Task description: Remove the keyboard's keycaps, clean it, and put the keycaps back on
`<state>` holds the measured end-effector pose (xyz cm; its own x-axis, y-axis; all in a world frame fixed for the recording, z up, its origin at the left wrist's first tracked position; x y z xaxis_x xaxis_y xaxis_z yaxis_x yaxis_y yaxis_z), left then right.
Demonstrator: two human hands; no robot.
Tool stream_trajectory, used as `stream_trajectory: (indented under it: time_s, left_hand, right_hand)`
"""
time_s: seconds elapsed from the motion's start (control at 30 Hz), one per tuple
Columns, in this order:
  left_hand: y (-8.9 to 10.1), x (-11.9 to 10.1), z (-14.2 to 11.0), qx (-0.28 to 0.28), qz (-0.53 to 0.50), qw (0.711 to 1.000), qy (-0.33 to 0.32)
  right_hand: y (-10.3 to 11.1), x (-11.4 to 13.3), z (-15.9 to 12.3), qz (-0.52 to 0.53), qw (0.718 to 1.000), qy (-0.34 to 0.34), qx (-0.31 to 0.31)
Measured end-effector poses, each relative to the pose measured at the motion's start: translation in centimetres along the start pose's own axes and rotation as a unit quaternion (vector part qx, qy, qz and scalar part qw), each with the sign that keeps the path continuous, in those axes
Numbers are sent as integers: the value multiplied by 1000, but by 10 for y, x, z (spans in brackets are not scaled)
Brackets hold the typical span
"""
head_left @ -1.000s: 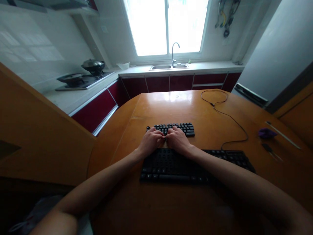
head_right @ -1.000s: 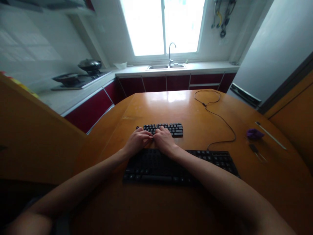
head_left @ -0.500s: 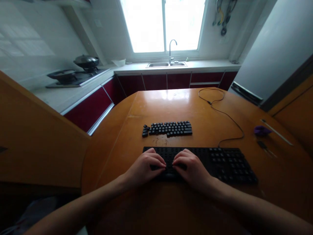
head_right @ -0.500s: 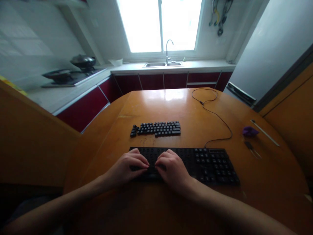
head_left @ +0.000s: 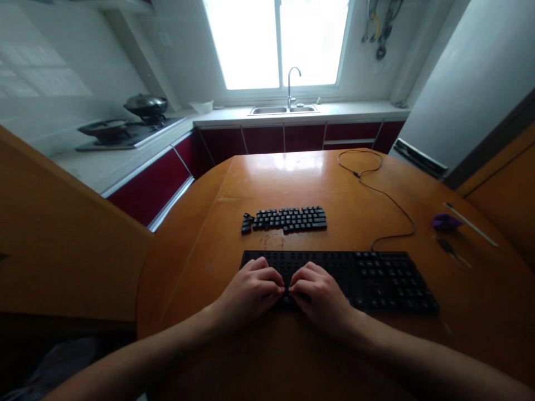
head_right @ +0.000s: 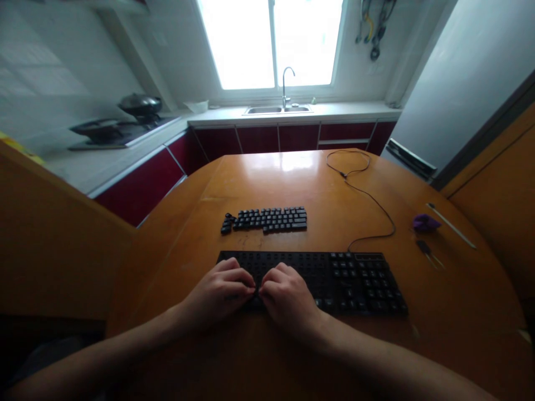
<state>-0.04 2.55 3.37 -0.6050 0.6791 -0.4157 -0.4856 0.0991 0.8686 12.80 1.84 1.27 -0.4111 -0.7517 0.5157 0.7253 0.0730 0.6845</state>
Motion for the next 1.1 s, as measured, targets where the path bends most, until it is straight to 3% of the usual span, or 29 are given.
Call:
stream_trajectory:
  time_s: [0.3, 0.43, 0.5, 0.63, 0.7, 0.87, 1.1]
  left_hand:
    - [-4, -6, -7, 46, 46, 998, -8]
    - [0, -1, 1, 56, -13, 998, 13]
    - [7, 10, 14, 35, -41, 998, 31]
    - [24, 50, 53, -71, -1, 993, 92]
    - [24, 68, 72, -96, 44, 988, 113]
    - [6, 84, 99, -80, 140, 980, 114]
    - [-6, 81, 95, -63, 159, 980, 99]
  right_hand:
    - [-5, 12, -2, -93, 991, -5, 97]
    - [-3, 14, -2, -75, 992, -8, 99]
    - [5, 12, 4, -61, 995, -9, 80]
    - [28, -13, 36, -104, 993, -37, 38]
    - [31, -33, 56, -157, 985, -56, 51]
    - [17, -75, 89, -256, 956, -77, 122]
    - [2, -85, 92, -282, 944, -61, 159]
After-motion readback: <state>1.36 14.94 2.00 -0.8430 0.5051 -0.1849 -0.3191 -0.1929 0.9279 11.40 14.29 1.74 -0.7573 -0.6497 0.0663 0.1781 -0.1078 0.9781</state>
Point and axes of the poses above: each hand's wrist, its own z-axis towards the middle knuckle, its own y-axis out of the back of the hand, x = y × z, the point moved 8 cm from there along z, towards the middle knuckle, and after that the axes turned 7 degrees about y, right-handed, at the moved point
